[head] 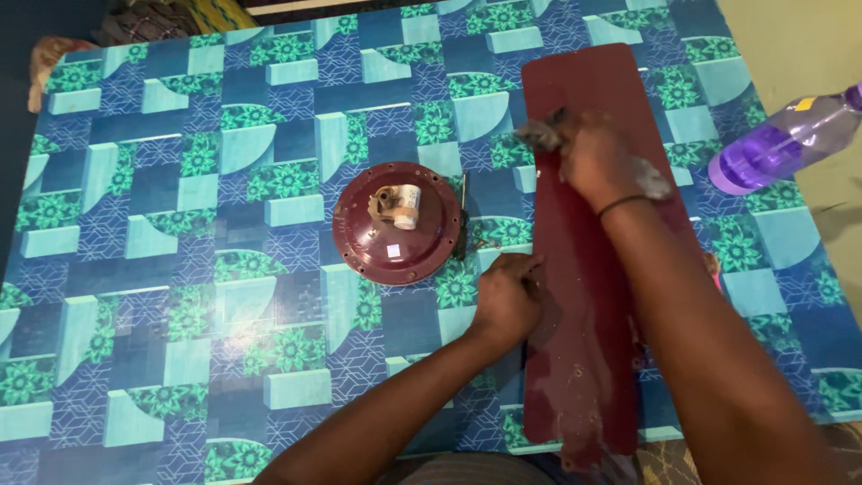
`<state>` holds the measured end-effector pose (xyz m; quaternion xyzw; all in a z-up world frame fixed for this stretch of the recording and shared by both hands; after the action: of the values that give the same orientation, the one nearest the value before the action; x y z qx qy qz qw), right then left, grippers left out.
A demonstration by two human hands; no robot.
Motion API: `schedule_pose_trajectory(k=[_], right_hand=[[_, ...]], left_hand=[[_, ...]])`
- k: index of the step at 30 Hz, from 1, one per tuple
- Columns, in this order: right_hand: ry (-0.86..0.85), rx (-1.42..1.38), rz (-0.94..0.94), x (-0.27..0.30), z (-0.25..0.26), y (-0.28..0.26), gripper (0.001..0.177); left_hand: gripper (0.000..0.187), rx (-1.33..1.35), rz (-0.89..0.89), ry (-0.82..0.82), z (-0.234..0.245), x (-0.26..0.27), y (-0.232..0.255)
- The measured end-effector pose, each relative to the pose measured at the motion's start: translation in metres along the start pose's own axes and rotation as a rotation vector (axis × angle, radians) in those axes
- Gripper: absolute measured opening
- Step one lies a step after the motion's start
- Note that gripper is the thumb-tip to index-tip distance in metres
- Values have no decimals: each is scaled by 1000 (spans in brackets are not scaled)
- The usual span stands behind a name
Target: The person cleans maroon ceiling fan blades on a patterned table. They wipe each blade with a cloth, spray a cleaning solution from a purple bottle, and continue wiping. The person handles the blades one at a time, turning them over to clean both sides.
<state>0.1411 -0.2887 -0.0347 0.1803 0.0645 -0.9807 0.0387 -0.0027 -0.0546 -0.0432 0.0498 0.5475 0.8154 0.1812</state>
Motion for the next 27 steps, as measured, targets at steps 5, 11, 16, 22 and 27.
schedule_pose_trajectory(k=[5,11,16,22,27], right_hand=[[188,-213,-62,-11,4,38,24],[136,-28,-74,-11,15,42,10],[154,-76,4,15,29,28,11],[33,-83,45,92,67,-10,21],[-106,-116,-81,162,108,-51,23]], left_hand=[[38,-26,-66,38,0,-1,0],[38,-17,-36,8,2,0,2],[39,-15,-33,17,4,-2,5],[42,11,18,-24,6,-2,6],[42,-20,-23,5,4,-2,3]])
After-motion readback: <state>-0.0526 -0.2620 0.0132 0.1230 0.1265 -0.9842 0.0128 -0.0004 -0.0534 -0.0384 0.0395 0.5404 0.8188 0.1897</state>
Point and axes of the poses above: each hand's wrist, its own x-axis away from the middle knuckle, its own z-axis out of the back of the hand, y = z × x, the point moved 1 cm from there along -x, towards the middle knuckle, and after that the axes turned 2 degrees about z, right-handed, at the moved point
